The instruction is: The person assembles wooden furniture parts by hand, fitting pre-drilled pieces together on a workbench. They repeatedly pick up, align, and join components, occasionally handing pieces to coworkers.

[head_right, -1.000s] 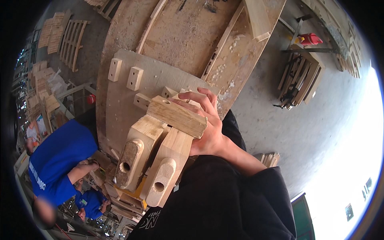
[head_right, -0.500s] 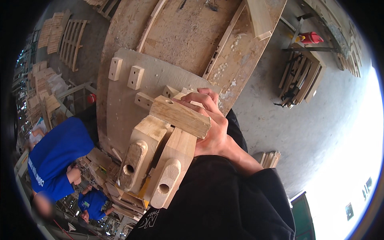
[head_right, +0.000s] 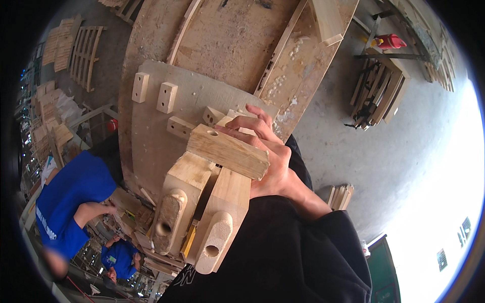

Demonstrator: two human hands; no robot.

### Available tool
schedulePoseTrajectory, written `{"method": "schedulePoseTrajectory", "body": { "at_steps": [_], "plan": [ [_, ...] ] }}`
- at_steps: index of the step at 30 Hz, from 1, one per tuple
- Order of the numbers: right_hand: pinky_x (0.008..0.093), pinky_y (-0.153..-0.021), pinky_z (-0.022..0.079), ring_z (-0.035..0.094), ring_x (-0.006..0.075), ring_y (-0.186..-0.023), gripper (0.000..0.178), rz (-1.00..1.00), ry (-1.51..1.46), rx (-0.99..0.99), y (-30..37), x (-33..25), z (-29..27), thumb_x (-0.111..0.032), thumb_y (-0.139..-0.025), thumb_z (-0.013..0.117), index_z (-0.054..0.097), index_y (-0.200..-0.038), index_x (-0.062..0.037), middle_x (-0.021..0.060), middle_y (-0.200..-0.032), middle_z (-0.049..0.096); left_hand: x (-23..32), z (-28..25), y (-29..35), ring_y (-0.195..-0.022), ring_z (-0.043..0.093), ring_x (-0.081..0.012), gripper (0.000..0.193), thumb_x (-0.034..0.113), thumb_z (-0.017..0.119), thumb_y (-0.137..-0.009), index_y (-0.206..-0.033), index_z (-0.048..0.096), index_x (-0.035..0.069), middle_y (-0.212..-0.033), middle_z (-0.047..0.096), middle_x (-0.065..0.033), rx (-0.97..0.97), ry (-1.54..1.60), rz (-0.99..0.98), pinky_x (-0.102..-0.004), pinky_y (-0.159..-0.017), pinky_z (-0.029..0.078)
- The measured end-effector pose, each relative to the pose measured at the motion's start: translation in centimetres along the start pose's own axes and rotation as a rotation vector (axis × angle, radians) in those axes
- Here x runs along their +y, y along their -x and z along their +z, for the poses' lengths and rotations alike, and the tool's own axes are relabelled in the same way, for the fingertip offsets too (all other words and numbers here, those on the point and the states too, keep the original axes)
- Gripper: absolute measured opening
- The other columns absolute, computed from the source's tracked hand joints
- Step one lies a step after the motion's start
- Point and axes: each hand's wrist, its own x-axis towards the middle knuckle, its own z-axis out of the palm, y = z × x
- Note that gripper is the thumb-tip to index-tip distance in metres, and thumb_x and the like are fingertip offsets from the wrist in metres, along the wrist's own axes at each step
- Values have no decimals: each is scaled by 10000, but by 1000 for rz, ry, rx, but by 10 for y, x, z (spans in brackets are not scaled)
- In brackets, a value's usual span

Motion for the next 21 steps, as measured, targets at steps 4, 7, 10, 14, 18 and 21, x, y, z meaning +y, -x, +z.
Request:
{"method": "schedulePoseTrajectory", "body": {
  "at_steps": [4, 7, 10, 14, 18, 21],
  "plan": [
    [604, -1059, 301, 603, 289, -1041, 600, -60, 30, -26, 1, 8, 1, -301, -641, 818, 646, -1109, 32, 134, -1107, 693, 0, 3, 6, -936, 556, -329, 273, 113, 687, -892, -1156, 640, 62, -1088, 583, -197, 25, 46, -58, -437, -805, 461],
    [609, -1067, 291, 602, 291, -1041, 596, -63, -29, 12, 5, 13, 4, -300, -644, 817, 645, -1112, 27, 134, -1111, 692, 16, 5, 1, -910, 556, -322, 251, 99, 674, -902, -1150, 648, 72, -1068, 587, -186, 62, 72, -119, -426, -775, 466],
    [612, -1066, 286, 601, 284, -1039, 584, 28, -57, 33, 7, 10, 7, -297, -651, 812, 644, -1116, 15, 130, -1120, 688, 23, -5, -22, -873, 551, -311, 234, 85, 662, -911, -1145, 659, 93, -1038, 589, -161, 61, -205, 188, -406, -724, 469],
    [610, -1063, 272, 602, 268, -1032, 562, -39, 47, 27, -2, 2, 3, -294, -663, 801, 641, -1114, 0, 119, -1130, 683, 10, -5, -12, -869, 550, -317, 252, 82, 681, -896, -1148, 659, 86, -1030, 585, -163, 68, -177, 198, -414, -730, 469],
    [597, -1056, 262, 603, 260, -1020, 538, -72, 76, 35, 0, 3, 3, -285, -684, 784, 632, -1119, -8, 118, -1126, 682, 12, 6, 1, -882, 554, -319, 261, 83, 680, -895, -1156, 659, 91, -1040, 587, -166, 101, -12, -60, -417, -744, 473],
    [589, -1049, 262, 598, 272, -1024, 520, -87, 72, 64, 10, 15, 10, -288, -698, 782, 629, -1115, -18, 120, -1122, 682, 7, 1, -1, -882, 555, -316, 269, 87, 677, -899, -1167, 652, 86, -1036, 588, -166, 68, -86, 56, -415, -741, 475]
  ]
}}
